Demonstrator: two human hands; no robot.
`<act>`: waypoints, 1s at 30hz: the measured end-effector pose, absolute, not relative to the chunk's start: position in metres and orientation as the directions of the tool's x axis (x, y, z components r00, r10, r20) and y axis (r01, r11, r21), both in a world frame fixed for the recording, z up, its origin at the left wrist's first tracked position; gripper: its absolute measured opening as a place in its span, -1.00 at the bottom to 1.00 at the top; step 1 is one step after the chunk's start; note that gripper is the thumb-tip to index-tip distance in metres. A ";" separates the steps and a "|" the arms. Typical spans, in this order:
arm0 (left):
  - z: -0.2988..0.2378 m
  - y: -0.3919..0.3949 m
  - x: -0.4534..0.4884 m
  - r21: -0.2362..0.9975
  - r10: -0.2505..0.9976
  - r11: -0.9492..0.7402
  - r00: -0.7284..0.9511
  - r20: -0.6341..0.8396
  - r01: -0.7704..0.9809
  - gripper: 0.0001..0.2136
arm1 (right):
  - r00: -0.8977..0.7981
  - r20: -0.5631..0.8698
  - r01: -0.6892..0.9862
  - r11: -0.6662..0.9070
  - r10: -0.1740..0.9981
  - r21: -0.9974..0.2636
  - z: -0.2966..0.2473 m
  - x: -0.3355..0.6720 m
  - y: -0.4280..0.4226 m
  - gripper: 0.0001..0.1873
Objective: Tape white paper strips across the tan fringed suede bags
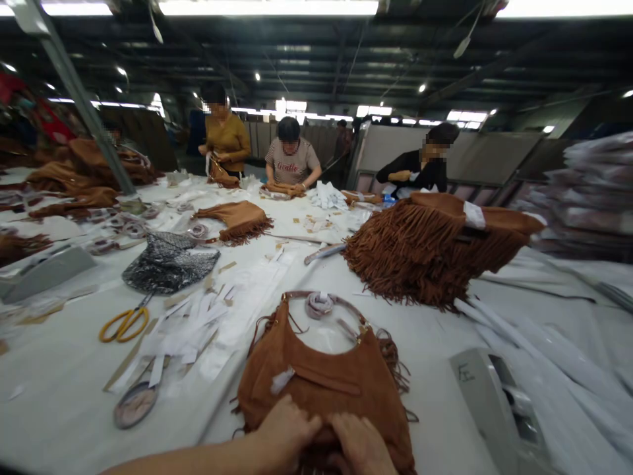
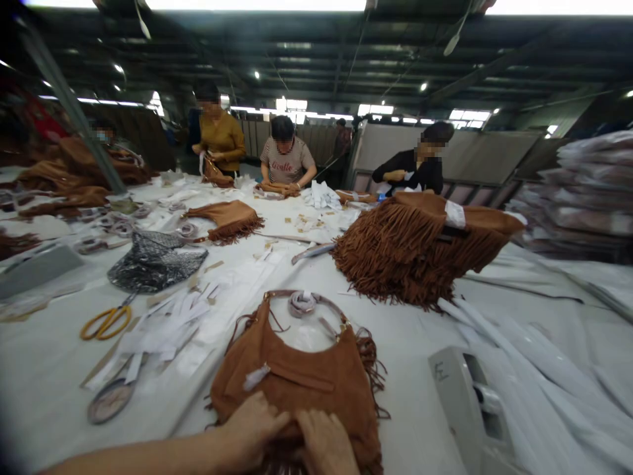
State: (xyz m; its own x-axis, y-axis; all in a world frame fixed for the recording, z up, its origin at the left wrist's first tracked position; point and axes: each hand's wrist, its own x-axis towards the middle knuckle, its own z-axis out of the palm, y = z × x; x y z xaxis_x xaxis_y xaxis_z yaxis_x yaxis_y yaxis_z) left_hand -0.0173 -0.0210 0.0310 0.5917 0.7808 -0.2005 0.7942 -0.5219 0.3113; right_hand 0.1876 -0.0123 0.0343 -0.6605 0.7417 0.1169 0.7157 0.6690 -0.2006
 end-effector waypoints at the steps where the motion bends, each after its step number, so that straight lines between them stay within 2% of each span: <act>1: 0.038 -0.026 -0.023 0.274 0.780 -0.539 0.595 -0.194 0.796 -0.65 | -0.645 0.215 0.696 0.680 0.733 -0.230 0.037 0.191 -0.016 -0.72; 3: 0.046 -0.032 -0.034 0.246 0.774 -0.572 0.614 -0.154 0.782 -0.70 | -0.625 0.370 0.638 0.723 0.688 -0.266 0.042 0.195 -0.022 -0.81; 6: 0.047 -0.038 -0.044 0.255 0.744 -0.648 0.669 0.009 0.717 -0.81 | -0.602 0.483 0.602 0.759 0.635 -0.248 0.046 0.196 -0.026 -0.84; 10: 0.043 -0.040 -0.043 0.179 0.715 -0.698 0.662 0.226 0.693 -0.82 | -0.584 0.503 0.632 0.746 0.637 -0.211 0.044 0.194 -0.025 -0.85; 13: 0.043 -0.040 -0.038 0.150 0.731 -0.677 0.633 0.257 0.721 -0.86 | -0.617 0.470 0.641 0.749 0.631 -0.165 0.044 0.192 -0.023 -0.86; 18: 0.047 -0.036 -0.036 0.245 0.786 -0.616 0.607 0.117 0.749 -0.87 | -0.674 0.416 0.646 0.760 0.610 -0.069 0.051 0.188 -0.022 -0.84; 25: 0.064 -0.016 -0.042 0.496 0.757 -0.488 0.631 -0.169 0.718 -0.86 | -0.684 0.247 0.690 0.718 0.687 -0.089 0.053 0.181 -0.021 -0.81; 30: 0.058 -0.003 -0.043 0.585 0.730 -0.386 0.624 -0.279 0.713 -0.78 | -0.706 0.168 0.682 0.725 0.687 -0.099 0.045 0.181 -0.013 -0.77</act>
